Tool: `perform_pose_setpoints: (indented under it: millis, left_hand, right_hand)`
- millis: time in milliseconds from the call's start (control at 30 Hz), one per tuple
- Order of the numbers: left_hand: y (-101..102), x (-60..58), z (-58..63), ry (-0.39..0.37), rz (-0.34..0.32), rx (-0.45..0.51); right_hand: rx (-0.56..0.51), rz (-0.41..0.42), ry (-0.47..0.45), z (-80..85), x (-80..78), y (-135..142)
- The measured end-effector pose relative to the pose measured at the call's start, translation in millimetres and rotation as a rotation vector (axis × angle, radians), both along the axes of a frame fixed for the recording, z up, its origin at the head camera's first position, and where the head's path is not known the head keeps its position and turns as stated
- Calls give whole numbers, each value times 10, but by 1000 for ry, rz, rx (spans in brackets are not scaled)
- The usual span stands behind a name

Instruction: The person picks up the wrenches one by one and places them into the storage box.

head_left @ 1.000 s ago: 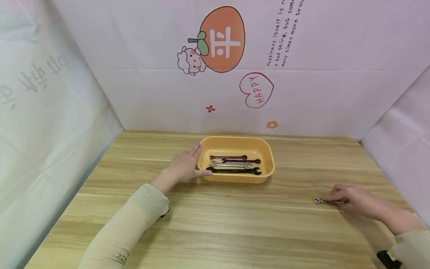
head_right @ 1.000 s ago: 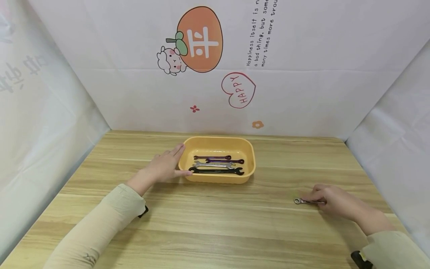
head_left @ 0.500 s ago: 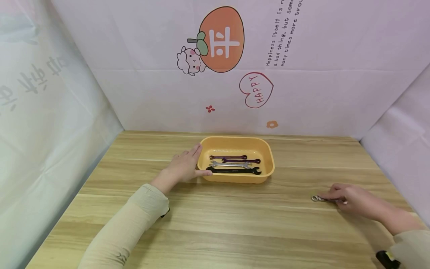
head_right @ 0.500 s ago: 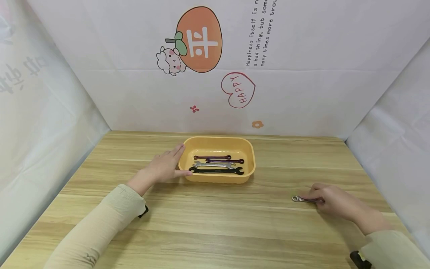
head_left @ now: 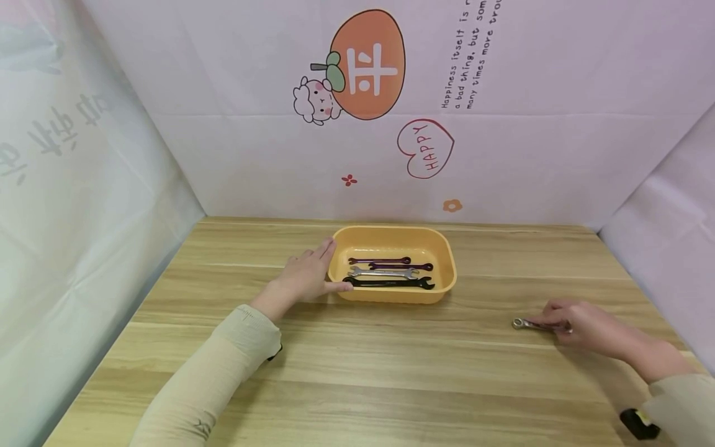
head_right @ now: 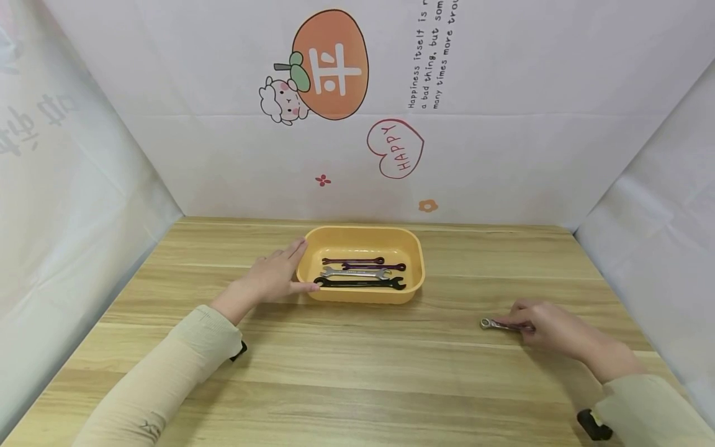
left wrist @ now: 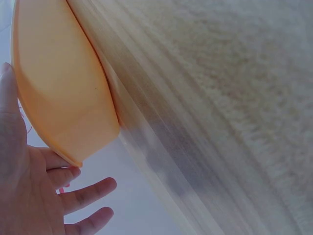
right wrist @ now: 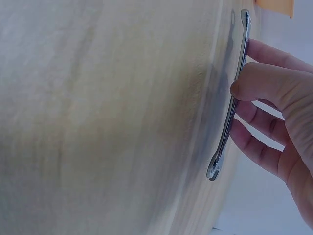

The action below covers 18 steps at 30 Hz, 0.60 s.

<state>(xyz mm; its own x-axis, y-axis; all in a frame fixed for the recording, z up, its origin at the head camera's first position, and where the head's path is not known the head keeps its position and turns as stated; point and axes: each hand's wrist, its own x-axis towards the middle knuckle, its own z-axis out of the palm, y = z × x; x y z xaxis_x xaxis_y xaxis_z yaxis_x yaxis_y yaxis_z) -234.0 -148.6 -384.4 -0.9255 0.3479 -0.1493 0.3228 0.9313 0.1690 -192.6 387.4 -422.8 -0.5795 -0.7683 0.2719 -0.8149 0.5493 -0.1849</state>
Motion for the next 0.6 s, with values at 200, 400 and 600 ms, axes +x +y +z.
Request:
perform_pose_setpoints:
  millis: [200,400,600]
  left_hand:
    - [-1,5,9,1,-3,-2]
    - [2,6,13,3,-7,-6]
    - [6,5,13,4,-9,-6]
  right_hand:
    - [-15,10,14,41,-34,-50]
    - [-43,31,81,73,-77,-131]
    - [-48,39,56,121,-120,-211]
